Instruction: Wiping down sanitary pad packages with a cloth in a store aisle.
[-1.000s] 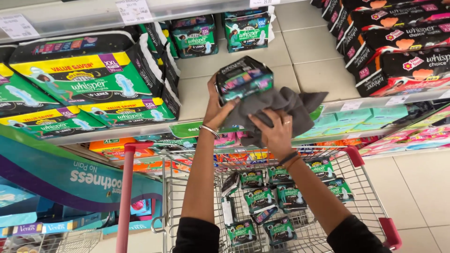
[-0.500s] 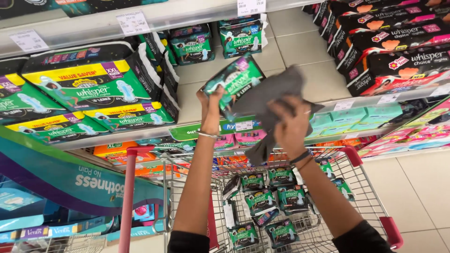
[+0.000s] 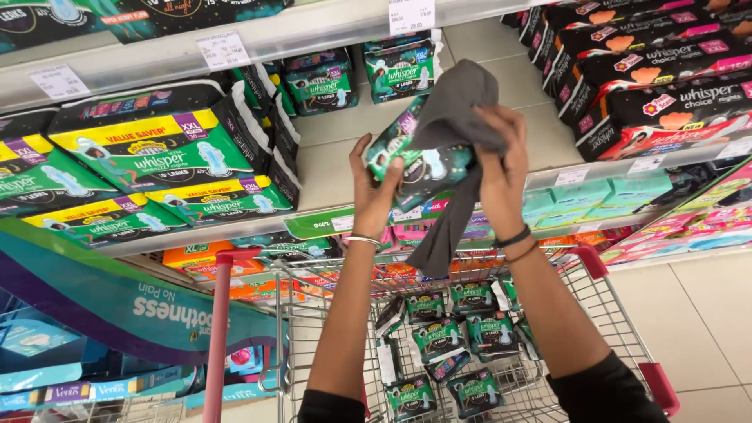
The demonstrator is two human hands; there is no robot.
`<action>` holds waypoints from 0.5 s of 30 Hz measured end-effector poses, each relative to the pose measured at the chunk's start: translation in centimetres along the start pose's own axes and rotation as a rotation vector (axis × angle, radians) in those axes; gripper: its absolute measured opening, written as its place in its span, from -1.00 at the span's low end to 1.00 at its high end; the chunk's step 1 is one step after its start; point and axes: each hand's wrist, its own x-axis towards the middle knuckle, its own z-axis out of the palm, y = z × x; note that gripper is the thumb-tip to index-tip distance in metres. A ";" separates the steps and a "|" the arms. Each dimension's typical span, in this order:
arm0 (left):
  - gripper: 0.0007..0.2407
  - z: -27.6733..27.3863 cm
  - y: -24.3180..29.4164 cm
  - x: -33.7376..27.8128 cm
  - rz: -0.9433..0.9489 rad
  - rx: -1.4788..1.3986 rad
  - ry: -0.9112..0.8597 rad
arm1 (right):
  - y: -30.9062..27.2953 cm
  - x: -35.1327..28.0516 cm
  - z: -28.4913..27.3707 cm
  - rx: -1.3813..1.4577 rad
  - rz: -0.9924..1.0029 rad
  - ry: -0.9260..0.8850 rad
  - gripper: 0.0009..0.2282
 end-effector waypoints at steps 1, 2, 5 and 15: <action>-0.27 0.1 -0.1 0.0 0.000 -0.001 0.000 | -0.3 0.1 0.0 0.000 0.000 0.000 -0.66; -0.17 0.3 -0.3 0.0 -0.025 0.006 -0.019 | -0.5 0.2 0.0 0.087 0.066 -0.019 -0.67; 0.05 0.9 -0.5 0.5 -0.016 0.212 -0.024 | -0.7 -0.3 0.0 0.083 0.049 -0.099 -0.67; 0.19 -0.9 0.3 -0.5 -0.077 -0.128 -0.265 | 4.3 -1.8 1.0 0.127 0.211 -0.062 -0.67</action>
